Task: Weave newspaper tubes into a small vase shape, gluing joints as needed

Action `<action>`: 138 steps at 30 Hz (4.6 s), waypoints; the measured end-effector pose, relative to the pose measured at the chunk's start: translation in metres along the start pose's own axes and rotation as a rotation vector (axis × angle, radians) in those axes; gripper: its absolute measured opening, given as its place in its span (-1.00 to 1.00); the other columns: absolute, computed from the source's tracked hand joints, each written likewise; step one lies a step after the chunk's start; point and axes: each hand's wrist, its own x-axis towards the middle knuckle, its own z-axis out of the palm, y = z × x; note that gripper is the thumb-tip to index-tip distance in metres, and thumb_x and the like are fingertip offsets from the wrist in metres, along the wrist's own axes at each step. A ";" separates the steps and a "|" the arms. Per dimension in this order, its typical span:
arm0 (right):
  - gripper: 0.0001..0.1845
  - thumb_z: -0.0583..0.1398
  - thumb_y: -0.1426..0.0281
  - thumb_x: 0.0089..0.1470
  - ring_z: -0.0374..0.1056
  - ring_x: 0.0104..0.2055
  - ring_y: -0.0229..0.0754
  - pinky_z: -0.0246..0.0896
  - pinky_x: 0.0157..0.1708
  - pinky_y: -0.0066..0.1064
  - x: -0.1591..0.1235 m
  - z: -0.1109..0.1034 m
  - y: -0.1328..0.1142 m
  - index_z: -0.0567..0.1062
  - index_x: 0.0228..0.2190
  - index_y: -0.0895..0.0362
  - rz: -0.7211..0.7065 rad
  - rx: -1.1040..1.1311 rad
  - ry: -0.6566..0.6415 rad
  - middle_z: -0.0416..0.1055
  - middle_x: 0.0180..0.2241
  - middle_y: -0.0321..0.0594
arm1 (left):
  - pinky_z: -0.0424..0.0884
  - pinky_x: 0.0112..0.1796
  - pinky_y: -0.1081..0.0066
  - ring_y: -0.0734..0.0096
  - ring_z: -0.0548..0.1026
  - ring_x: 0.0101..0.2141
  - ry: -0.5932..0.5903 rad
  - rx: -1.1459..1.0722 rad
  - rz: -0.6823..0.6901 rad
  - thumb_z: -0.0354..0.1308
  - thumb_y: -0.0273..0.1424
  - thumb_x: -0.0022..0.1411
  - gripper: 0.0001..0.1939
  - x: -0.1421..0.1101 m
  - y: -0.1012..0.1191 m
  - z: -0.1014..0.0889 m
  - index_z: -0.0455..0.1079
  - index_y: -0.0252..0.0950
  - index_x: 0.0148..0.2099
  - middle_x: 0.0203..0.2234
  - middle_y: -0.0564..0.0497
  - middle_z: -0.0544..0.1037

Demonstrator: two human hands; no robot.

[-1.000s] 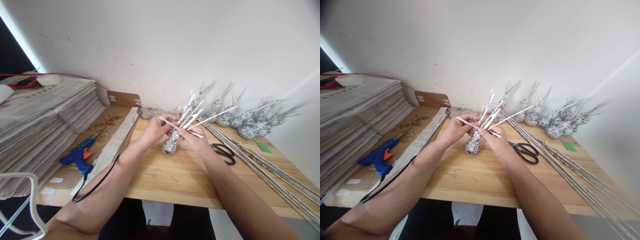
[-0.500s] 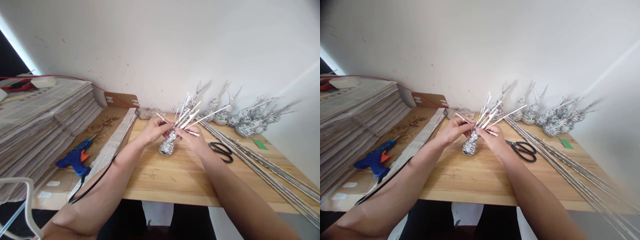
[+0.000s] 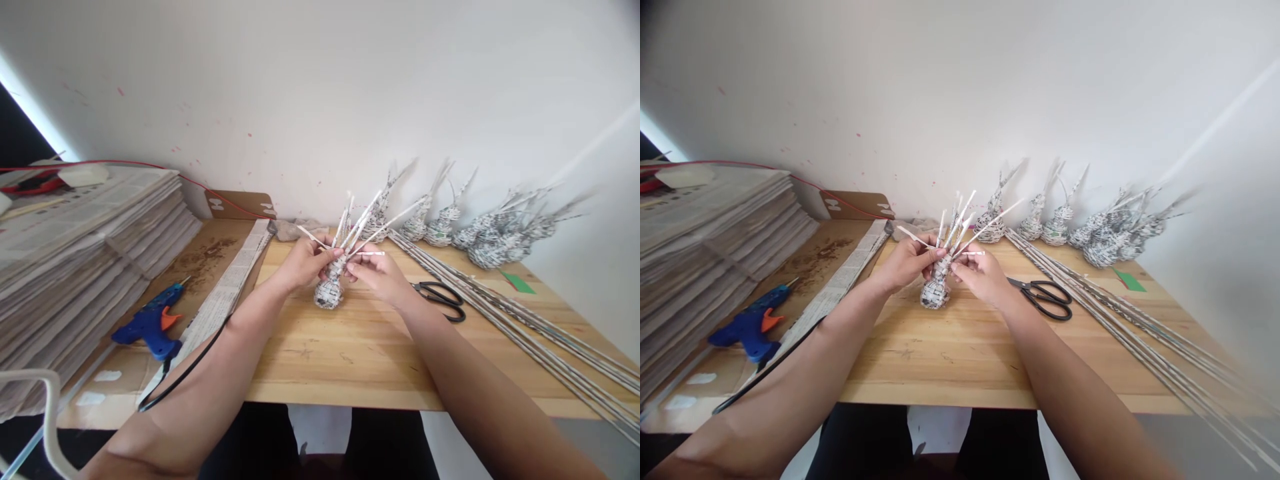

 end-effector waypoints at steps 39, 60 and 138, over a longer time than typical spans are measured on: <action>-0.61 0.42 0.12 -0.14 0.33 -0.52 -0.31 0.26 -0.50 -0.44 0.001 -0.007 0.000 0.54 -0.39 0.15 0.077 0.075 0.061 0.46 -0.52 -0.31 | 0.36 -0.58 0.54 0.61 0.37 -0.61 -0.005 -0.247 -0.170 0.52 -0.28 -0.18 -0.55 0.000 -0.005 0.003 0.44 -0.41 -0.30 -0.57 0.11 0.47; -0.60 0.46 0.14 -0.17 0.31 -0.51 -0.35 0.22 -0.49 -0.49 -0.001 -0.008 0.000 0.47 -0.50 0.15 0.265 0.366 0.018 0.40 -0.53 -0.36 | 0.34 -0.56 0.53 0.58 0.39 -0.62 -0.077 -0.385 -0.194 0.53 -0.35 -0.19 -0.58 0.000 -0.007 0.003 0.40 -0.39 -0.35 -0.61 0.11 0.47; -0.68 0.38 0.21 -0.12 0.17 -0.70 -0.40 -0.01 -0.68 -0.53 -0.009 -0.016 -0.027 0.48 -0.41 0.16 0.356 0.234 -0.047 0.26 -0.70 -0.46 | 0.46 -0.63 0.49 0.52 0.43 -0.66 -0.057 -0.125 -0.004 0.41 -0.10 0.01 -0.53 -0.008 0.002 0.014 0.38 -0.38 -0.27 -0.59 0.07 0.49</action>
